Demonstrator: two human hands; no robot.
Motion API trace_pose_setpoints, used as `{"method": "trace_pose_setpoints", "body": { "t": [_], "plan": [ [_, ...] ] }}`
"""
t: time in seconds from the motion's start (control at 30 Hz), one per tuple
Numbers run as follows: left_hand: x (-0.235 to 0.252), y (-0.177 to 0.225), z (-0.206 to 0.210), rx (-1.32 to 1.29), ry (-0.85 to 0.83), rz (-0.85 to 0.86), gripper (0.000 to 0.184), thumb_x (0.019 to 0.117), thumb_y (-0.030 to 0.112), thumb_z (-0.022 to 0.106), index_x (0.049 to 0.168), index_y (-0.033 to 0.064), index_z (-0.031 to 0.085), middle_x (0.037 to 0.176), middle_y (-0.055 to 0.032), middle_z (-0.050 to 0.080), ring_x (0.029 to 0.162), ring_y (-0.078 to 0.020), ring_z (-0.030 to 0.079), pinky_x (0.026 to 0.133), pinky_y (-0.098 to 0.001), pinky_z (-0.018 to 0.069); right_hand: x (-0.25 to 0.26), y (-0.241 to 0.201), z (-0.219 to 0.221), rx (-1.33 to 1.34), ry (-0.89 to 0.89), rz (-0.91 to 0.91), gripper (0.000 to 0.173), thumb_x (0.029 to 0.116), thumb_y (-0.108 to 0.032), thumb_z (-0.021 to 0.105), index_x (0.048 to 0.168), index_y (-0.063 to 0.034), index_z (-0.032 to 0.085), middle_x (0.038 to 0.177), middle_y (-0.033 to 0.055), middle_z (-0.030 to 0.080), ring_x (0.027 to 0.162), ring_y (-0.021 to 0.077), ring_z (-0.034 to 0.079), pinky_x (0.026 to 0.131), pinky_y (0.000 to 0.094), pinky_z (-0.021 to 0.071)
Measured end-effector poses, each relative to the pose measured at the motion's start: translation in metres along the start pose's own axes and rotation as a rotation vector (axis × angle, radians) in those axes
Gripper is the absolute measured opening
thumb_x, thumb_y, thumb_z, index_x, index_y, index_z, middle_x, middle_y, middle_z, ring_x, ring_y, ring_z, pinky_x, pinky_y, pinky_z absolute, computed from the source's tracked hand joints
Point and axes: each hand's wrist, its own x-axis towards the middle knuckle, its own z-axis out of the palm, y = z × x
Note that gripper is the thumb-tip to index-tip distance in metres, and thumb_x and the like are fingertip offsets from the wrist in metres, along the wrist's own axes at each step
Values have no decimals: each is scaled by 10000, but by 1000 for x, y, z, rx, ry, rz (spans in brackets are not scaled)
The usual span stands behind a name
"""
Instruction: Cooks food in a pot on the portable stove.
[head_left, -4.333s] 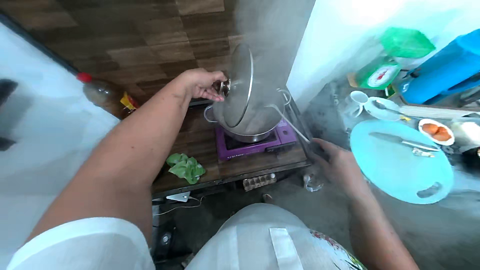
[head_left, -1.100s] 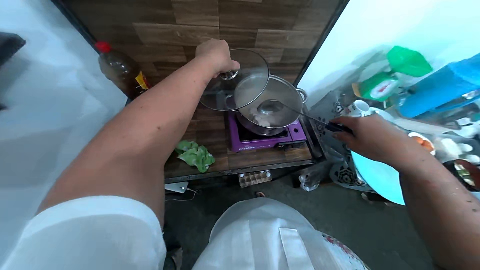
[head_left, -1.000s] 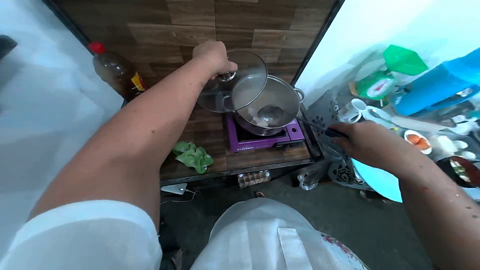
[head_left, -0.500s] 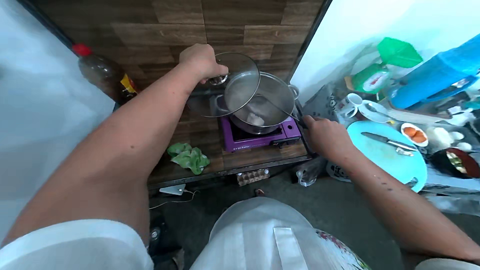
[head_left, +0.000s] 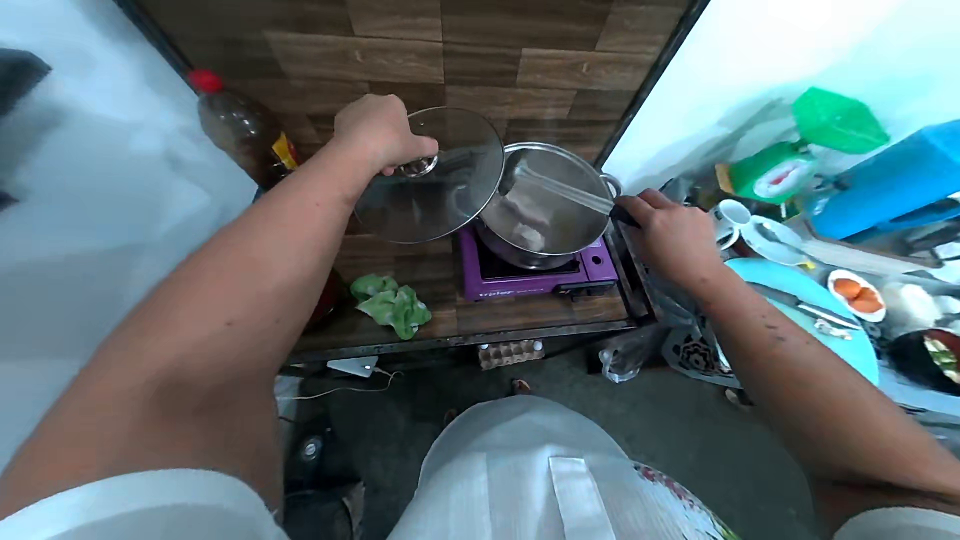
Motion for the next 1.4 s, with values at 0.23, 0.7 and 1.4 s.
{"method": "trace_pose_setpoints", "body": {
  "t": [0.23,0.7,1.4],
  "plan": [
    [-4,-19,9,-23,-18,-33,602,963,543,627,1069,-46,693,943,-262,700,846,-420,699,796,-653,530,19,18,23,-147,57,-262,343,949,85,579,1214,-94,705,1124,196,698,932,461,670,648,584,507],
    [-2,-3,11,-12,-16,-8,584,970,539,611,1066,-29,708,942,-266,704,862,-441,694,806,-674,510,15,63,-16,-274,63,-244,344,941,113,572,1203,-78,689,1083,220,692,923,488,656,674,612,487],
    [8,41,3,-10,-14,77,607,980,540,602,1078,-54,683,921,-262,695,824,-418,694,799,-655,523,-6,54,-48,-71,-185,139,312,984,-103,641,1293,-67,667,1093,298,691,918,565,669,684,737,489]
  ]
}}
